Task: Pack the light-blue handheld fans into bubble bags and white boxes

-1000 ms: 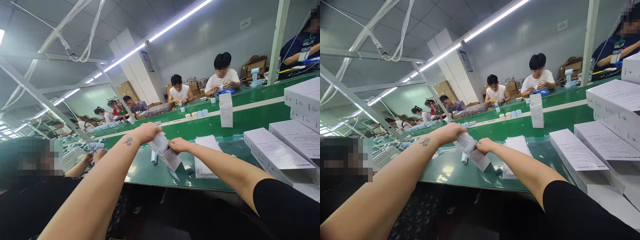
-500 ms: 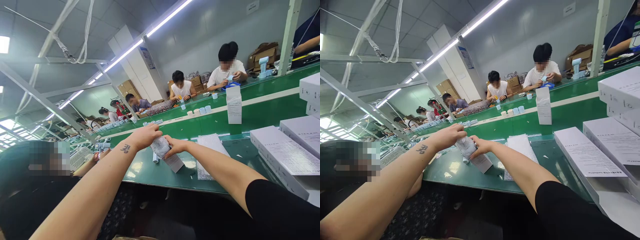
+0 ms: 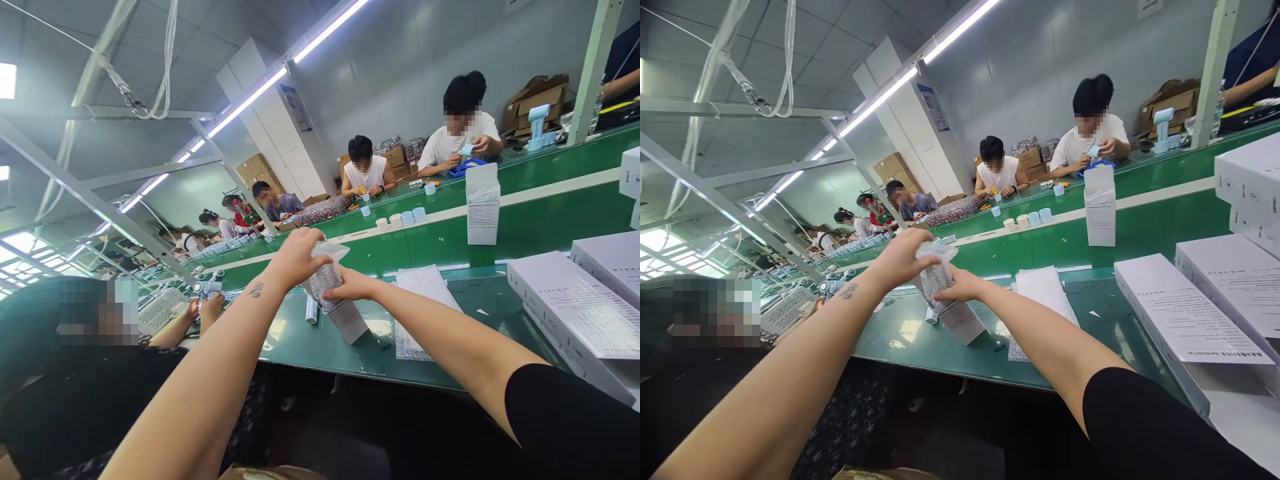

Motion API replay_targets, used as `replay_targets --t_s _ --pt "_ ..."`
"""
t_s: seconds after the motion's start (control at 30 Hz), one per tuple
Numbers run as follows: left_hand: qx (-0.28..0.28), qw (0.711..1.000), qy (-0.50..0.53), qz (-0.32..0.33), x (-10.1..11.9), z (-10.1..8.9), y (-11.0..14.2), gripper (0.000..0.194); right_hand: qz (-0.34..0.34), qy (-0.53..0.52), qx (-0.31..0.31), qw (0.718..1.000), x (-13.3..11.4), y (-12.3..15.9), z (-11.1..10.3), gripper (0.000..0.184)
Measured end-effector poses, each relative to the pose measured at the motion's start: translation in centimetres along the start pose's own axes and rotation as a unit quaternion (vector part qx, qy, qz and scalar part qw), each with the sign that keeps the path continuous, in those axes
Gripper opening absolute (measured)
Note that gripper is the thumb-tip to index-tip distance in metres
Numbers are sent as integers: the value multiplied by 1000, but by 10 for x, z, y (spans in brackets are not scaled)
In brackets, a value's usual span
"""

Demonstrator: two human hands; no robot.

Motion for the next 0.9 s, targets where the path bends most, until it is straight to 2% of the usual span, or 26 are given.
replay_targets --t_s 0.03,0.07,0.1,0.2,0.23,0.33,0.43,0.53,0.6,0.67,0.73,0.83,0.9 --pt "47 998 25 -29 -3 2 12 18 4 -1 14 1000 0 1 -2 86" --pt "63 996 48 -42 -6 8 25 20 11 -2 26 1000 0 1 -4 89" --pt "49 996 68 -40 -8 19 38 20 21 -4 36 999 0 2 -5 90" --pt "-84 989 117 25 -9 62 69 22 41 -5 37 998 1 2 -7 93" --pt "-104 986 127 25 -10 75 75 21 42 -1 34 999 0 1 -6 93" --pt "-81 986 146 -9 -16 98 80 12 52 10 50 997 -2 -2 -3 88" --pt "-61 987 150 24 -19 102 78 17 85 16 99 991 -6 -2 3 83" --pt "-62 987 140 48 -21 103 75 18 83 55 112 989 -12 -1 10 74" --pt "-56 987 143 47 -22 104 73 18 84 67 67 992 -18 1 8 70" --pt "-44 985 163 41 -23 105 71 16 112 20 -45 993 -24 3 -2 70" --pt "-27 979 199 34 -25 106 69 13 111 -38 -120 986 -31 7 -19 81" --pt "2 963 269 5 -30 106 69 9 31 -34 -94 995 -37 12 -47 108" --pt "10 953 302 -18 -33 107 70 12 20 -5 -102 995 -31 15 -52 124"
Point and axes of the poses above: each hand's wrist, its own y-axis away from the middle knuckle, its own z-axis out of the palm, x = y × z, the point moved 2 cm from there along -y, towards the middle knuckle, and after that the axes turned 10 degrees about -x, right-handed, at the moved point
